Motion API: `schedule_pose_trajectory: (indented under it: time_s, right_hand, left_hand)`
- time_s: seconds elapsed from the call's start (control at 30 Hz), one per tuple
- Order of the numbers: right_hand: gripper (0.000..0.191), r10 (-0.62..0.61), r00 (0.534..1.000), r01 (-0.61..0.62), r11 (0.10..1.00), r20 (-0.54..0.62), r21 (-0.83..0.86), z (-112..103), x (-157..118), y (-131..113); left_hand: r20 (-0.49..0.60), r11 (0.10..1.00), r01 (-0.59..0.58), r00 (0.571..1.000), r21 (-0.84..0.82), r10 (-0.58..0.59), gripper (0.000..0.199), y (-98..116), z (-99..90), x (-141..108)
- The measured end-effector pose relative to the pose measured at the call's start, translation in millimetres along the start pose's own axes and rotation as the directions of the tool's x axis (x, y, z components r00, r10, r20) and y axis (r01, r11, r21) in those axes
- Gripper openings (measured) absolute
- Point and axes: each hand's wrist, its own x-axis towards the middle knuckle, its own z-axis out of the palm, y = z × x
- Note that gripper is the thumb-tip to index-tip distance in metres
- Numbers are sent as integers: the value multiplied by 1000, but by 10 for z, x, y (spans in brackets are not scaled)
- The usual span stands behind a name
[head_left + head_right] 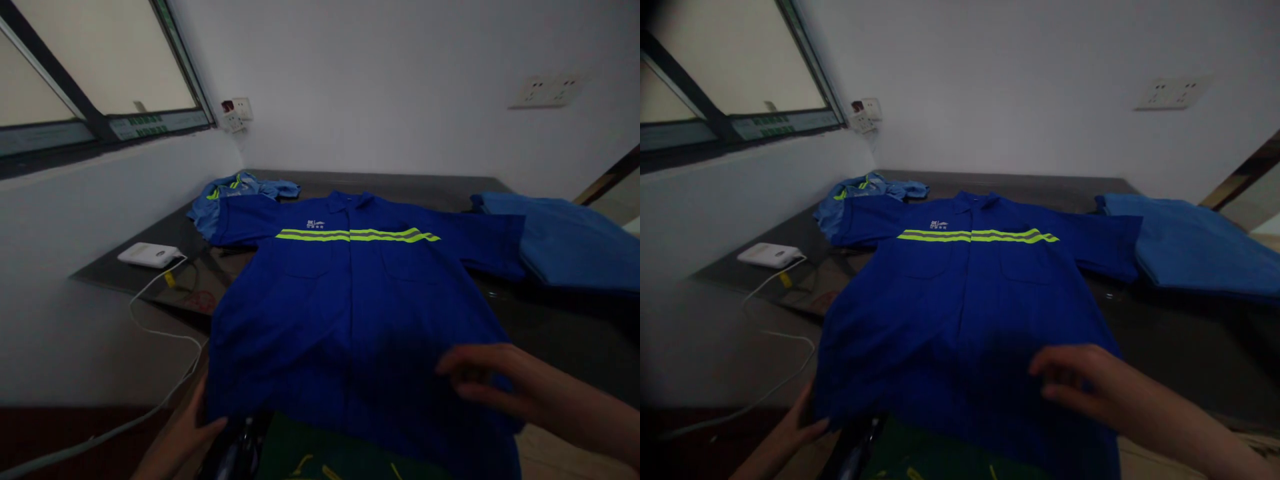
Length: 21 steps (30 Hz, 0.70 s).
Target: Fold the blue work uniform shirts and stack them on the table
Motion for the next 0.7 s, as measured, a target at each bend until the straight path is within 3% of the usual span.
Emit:
schedule_pose_trajectory:
  time_s: [0.07, 0.17, 0.23, 0.33, 0.47, 0.63, 0.7]
  right_hand:
    - [25, -224, 971, 226, 974, 86, -12, -49, 755, -561]
    - [24, -479, 872, 487, 868, 98, -91, 276, 1971, -1197]
    - [31, -512, 854, 519, 823, 93, -232, 628, 2714, -1447]
    - [40, -392, 918, 381, 821, 65, -425, 1094, 3548, -1643]
    - [46, -302, 952, 287, 829, 47, -480, 1362, 4091, -1680]
    - [49, -228, 970, 239, 830, 84, -503, 1373, 4331, -1553]
    - [49, -245, 968, 238, 836, 51, -494, 1375, 4379, -1503]
  left_hand:
    - [-111, 989, 109, 987, -96, -119, 76, 174, 112, 29]
    - [-290, 964, 167, 931, -205, -223, 65, 363, 278, 39]
    - [-314, 953, 180, 915, -243, -253, 58, 399, 330, 42]
    - [-277, 939, 198, 920, -282, -277, 52, 378, 314, 62]
    - [-323, 932, 254, 886, -258, -331, 45, 450, 229, 14]
    - [-385, 828, 449, 737, -336, -556, 49, 786, 158, -195]
    - [-366, 815, 426, 741, -392, -563, 53, 880, 136, -220]
